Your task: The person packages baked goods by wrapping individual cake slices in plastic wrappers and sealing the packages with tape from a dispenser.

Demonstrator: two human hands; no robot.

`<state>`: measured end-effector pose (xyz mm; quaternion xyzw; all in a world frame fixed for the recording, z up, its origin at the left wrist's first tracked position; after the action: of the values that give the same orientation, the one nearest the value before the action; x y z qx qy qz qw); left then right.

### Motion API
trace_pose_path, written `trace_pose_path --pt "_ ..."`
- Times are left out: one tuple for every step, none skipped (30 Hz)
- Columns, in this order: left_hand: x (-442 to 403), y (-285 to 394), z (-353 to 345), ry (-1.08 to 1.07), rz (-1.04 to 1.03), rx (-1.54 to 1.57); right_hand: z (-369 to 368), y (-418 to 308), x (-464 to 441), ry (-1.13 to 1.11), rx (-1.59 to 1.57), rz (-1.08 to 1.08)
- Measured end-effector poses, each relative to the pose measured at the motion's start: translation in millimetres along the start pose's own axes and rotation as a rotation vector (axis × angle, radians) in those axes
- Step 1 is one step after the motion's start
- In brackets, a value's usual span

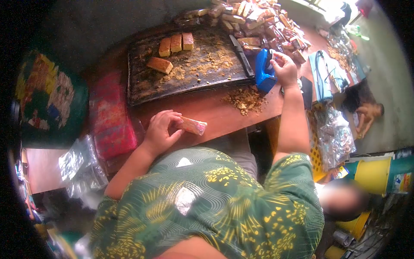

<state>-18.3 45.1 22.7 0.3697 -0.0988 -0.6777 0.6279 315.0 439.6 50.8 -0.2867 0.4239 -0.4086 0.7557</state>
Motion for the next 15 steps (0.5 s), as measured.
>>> trace_pose_path --pt "0.2 0.5 0.5 0.002 -0.002 -0.006 1.5 -0.7 0.5 0.049 0.029 0.002" --pt "0.0 0.9 0.9 0.003 -0.005 -0.011 1.1 -1.9 1.3 0.057 0.023 0.015" --pt "-0.3 1.2 0.9 0.003 -0.010 -0.016 1.4 -2.0 2.2 0.066 0.017 0.027" --pt "-0.3 0.8 0.7 0.004 -0.012 -0.015 2.3 -2.2 3.3 0.076 0.011 0.040" --pt "-0.1 0.1 0.4 0.005 -0.015 -0.014 2.9 -1.7 4.8 0.076 0.021 0.042" --pt "0.2 -0.2 0.1 0.005 -0.016 -0.013 3.6 -1.8 6.8 0.075 0.030 0.044" --pt "0.4 -0.7 -0.4 -0.006 -0.012 -0.007 3.8 -1.8 8.6 0.074 0.039 0.045" --pt "0.6 -1.5 -0.6 -0.016 -0.007 -0.001 5.1 -3.1 11.7 0.067 0.079 0.064" --pt "0.7 -2.2 -0.5 -0.025 -0.003 0.004 7.4 -13.2 18.2 0.060 0.120 0.084" --pt "0.7 -2.6 -0.2 -0.027 -0.002 0.007 8.9 -28.5 26.0 0.052 0.160 0.104" --pt "0.7 -2.7 -0.1 -0.029 0.000 0.011 9.8 -44.0 35.9 0.049 0.155 0.120" --pt "0.7 -2.8 -0.2 -0.031 0.001 0.015 12.5 -59.8 47.2 0.055 0.174 0.140" --pt "0.4 -2.2 0.3 -0.030 0.003 0.016 15.6 -74.0 59.0 0.061 0.193 0.161" --pt "0.2 -1.4 1.0 -0.028 0.006 0.017 18.2 -82.4 71.5 0.064 0.213 0.181" --pt "0.4 -0.9 1.4 -0.028 0.009 0.020 21.4 -84.2 84.9 0.074 0.238 0.173"
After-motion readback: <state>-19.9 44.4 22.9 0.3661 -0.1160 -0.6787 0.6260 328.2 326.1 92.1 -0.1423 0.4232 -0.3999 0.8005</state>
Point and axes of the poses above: each hand's wrist, its own x-axis away from the middle knuckle, its own z-axis out of the back of the hand, y = z × x, the point moved 6 cm from there along -x, towards the middle knuckle, and after that the axes turned 1 degree about -x, right-handed, at the moved point
